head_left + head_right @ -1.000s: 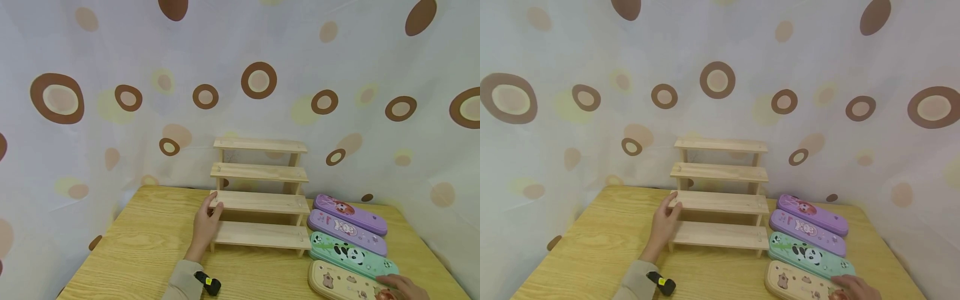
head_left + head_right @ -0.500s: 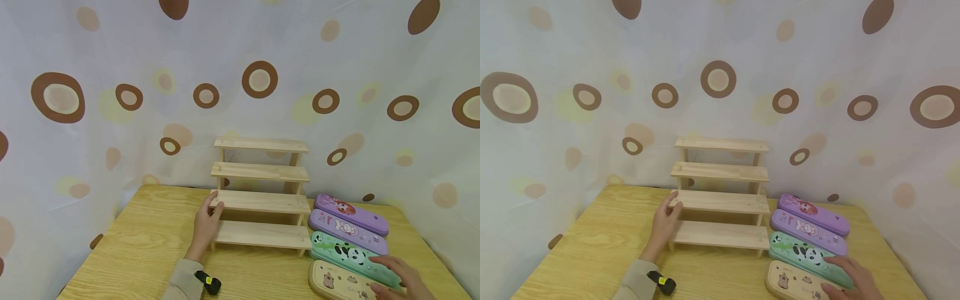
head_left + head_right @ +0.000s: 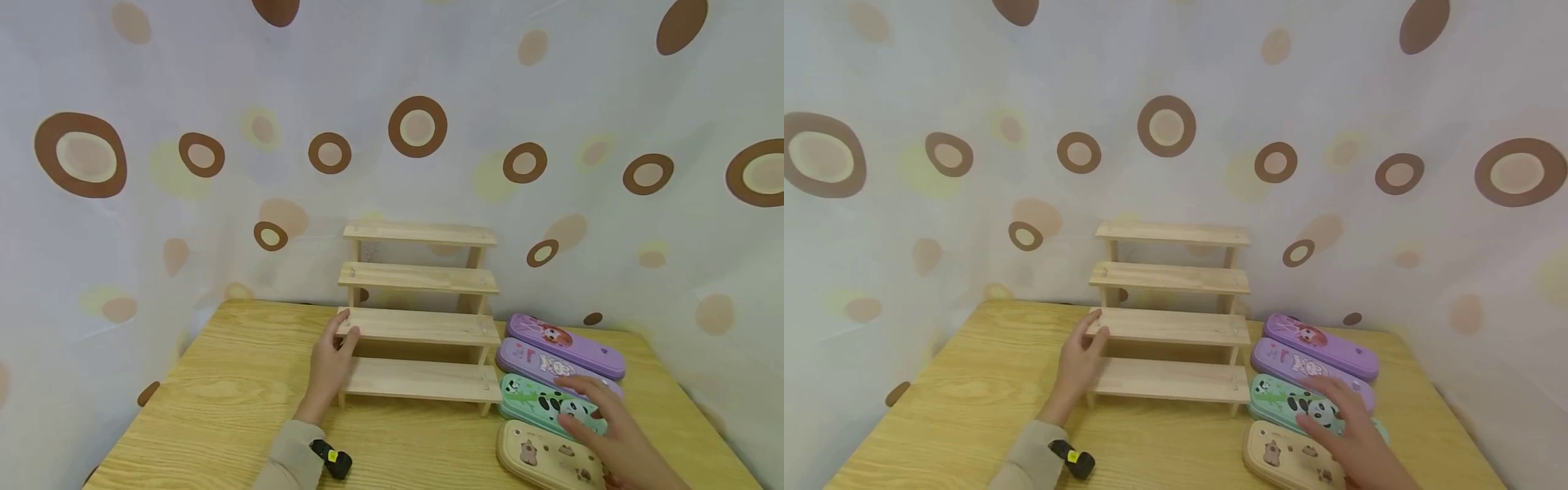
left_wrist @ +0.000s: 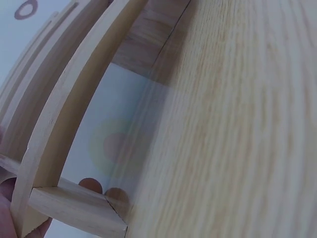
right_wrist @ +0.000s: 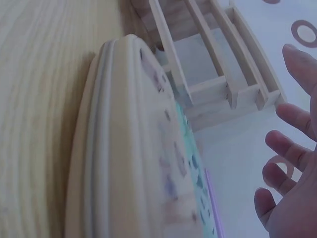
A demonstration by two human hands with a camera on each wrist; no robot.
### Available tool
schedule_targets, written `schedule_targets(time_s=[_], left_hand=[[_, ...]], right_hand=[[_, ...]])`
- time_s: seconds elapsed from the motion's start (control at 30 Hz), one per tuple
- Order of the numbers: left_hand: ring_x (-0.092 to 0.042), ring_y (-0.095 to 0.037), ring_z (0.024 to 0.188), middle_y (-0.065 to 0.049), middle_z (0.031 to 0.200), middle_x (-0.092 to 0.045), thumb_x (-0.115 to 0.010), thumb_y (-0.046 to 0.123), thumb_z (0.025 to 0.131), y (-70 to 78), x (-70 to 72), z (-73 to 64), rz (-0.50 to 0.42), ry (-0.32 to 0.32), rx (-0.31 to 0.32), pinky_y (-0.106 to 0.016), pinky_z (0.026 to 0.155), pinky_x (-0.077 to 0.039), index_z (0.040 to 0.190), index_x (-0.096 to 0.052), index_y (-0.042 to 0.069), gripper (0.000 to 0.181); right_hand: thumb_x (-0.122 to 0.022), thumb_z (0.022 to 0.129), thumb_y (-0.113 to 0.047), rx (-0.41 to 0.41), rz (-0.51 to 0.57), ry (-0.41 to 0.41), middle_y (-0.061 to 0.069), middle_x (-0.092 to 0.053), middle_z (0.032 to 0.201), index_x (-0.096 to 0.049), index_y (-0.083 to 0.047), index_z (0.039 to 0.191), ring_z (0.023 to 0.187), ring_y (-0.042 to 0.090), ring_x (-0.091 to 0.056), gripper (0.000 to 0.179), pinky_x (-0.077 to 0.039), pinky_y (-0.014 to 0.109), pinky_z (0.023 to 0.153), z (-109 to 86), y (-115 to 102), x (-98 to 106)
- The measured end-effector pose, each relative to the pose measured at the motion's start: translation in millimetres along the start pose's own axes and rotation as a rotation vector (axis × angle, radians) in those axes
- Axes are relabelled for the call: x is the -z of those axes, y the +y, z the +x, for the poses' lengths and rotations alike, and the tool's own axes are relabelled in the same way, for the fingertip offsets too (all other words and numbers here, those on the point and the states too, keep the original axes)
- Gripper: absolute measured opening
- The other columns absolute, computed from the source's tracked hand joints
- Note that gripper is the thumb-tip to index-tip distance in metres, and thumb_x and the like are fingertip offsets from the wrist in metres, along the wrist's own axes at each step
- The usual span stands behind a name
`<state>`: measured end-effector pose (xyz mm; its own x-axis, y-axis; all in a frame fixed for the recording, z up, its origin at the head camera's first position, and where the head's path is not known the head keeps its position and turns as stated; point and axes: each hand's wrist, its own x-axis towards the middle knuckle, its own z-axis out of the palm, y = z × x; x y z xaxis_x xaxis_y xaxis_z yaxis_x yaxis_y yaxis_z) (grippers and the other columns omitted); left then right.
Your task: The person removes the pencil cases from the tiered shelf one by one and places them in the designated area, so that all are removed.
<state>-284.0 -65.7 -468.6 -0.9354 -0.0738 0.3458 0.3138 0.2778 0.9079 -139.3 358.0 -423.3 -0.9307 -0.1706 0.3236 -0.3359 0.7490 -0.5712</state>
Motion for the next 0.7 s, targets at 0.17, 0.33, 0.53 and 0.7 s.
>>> schedule_targets(time_s=[0.17, 0.33, 0.53, 0.7], left_hand=[[-0.062, -0.021, 0.093, -0.007, 0.143, -0.053, -0.055, 0.042, 0.101, 0.6, 2.3, 0.2, 0.029, -0.009, -0.007, -0.043, 0.084, -0.051, 0.145, -0.05, 0.02, 0.049], [-0.062, -0.026, 0.101, -0.006, 0.145, -0.05, -0.054, 0.043, 0.102, 1.0, 9.7, 3.4, 0.046, -0.014, 0.002, -0.047, 0.088, -0.051, 0.146, -0.049, 0.021, 0.05], [-0.054, -0.032, 0.123, -0.007, 0.15, -0.044, -0.055, 0.04, 0.101, -0.2, 15.3, 4.3, 0.049, -0.027, 0.017, -0.051, 0.102, -0.043, 0.146, -0.049, 0.019, 0.05], [-0.045, -0.035, 0.132, -0.007, 0.151, -0.043, -0.056, 0.039, 0.101, -0.2, 16.4, 4.1, 0.067, -0.044, 0.035, -0.053, 0.104, -0.041, 0.146, -0.048, 0.019, 0.05]], right_hand=[[-0.065, 0.096, -0.008, 0.062, 0.051, 0.029, -0.006, -0.046, 0.138, -0.052, -0.021, 0.141, 0.119, -0.005, -0.037, 0.048, -0.044, 0.031, 0.078, 15.0, -11.2, -8.5], [-0.062, 0.098, -0.009, 0.105, 0.11, 0.031, 0.005, -0.046, 0.141, -0.048, -0.021, 0.144, 0.123, 0.0, -0.038, 0.05, -0.045, 0.031, 0.083, 38.2, -21.0, -21.9], [-0.058, 0.099, -0.004, 0.17, 0.178, 0.039, 0.007, -0.046, 0.144, -0.046, -0.02, 0.146, 0.125, 0.004, -0.039, 0.051, -0.044, 0.031, 0.086, 65.7, -32.4, -32.3], [-0.059, 0.098, -0.003, 0.201, 0.203, 0.063, 0.01, -0.048, 0.142, -0.048, -0.012, 0.144, 0.125, 0.006, -0.042, 0.048, -0.045, 0.036, 0.087, 85.2, -40.9, -38.0]])
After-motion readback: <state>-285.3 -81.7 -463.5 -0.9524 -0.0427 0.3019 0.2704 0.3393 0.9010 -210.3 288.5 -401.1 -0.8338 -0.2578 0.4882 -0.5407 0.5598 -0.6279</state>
